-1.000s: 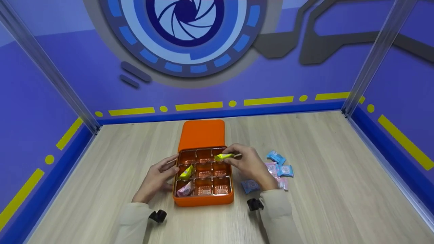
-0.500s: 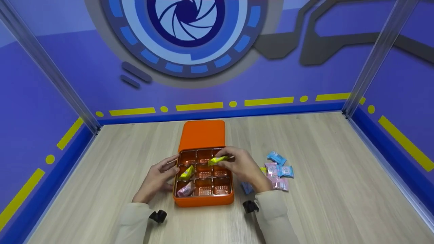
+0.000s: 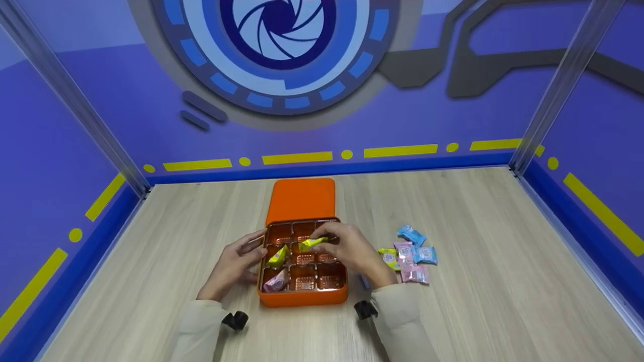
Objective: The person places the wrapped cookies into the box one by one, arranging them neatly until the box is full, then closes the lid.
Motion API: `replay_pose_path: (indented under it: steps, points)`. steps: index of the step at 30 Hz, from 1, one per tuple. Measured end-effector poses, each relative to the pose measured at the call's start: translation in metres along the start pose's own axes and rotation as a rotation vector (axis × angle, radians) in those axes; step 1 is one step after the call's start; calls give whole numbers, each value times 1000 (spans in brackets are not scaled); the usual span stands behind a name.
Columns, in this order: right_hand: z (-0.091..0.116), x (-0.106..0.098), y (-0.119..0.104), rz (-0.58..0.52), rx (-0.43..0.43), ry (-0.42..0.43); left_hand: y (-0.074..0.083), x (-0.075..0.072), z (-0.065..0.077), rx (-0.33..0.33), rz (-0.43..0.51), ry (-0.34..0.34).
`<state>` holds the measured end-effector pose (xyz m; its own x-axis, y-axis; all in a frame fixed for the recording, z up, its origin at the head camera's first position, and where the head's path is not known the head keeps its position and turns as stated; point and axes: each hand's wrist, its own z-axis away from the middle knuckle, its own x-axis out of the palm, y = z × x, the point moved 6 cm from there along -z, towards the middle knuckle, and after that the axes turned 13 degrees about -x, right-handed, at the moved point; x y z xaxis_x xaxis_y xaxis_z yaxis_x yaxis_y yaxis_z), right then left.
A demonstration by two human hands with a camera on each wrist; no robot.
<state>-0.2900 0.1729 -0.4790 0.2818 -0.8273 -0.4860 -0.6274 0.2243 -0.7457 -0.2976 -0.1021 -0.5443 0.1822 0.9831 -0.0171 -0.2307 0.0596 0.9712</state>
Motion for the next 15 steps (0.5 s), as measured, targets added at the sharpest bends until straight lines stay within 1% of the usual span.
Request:
replay_pose_path:
  steps: [3, 6, 7, 9, 15]
  points:
    - [-1, 4, -3, -7, -26, -17, 1, 0, 1, -7, -6, 6]
    - [-3, 7, -5, 46, -59, -21, 2, 1, 1, -6, -20, 10]
    - [-3, 8, -5, 46, -65, -24, 2, 0, 1, -6, -22, 11]
    - [-4, 10, -5, 25, -62, -27, 1, 0, 0, -5, -25, 15]
    - [-6, 15, -2, -47, -18, -43, 1, 0, 0, 6, -36, 25]
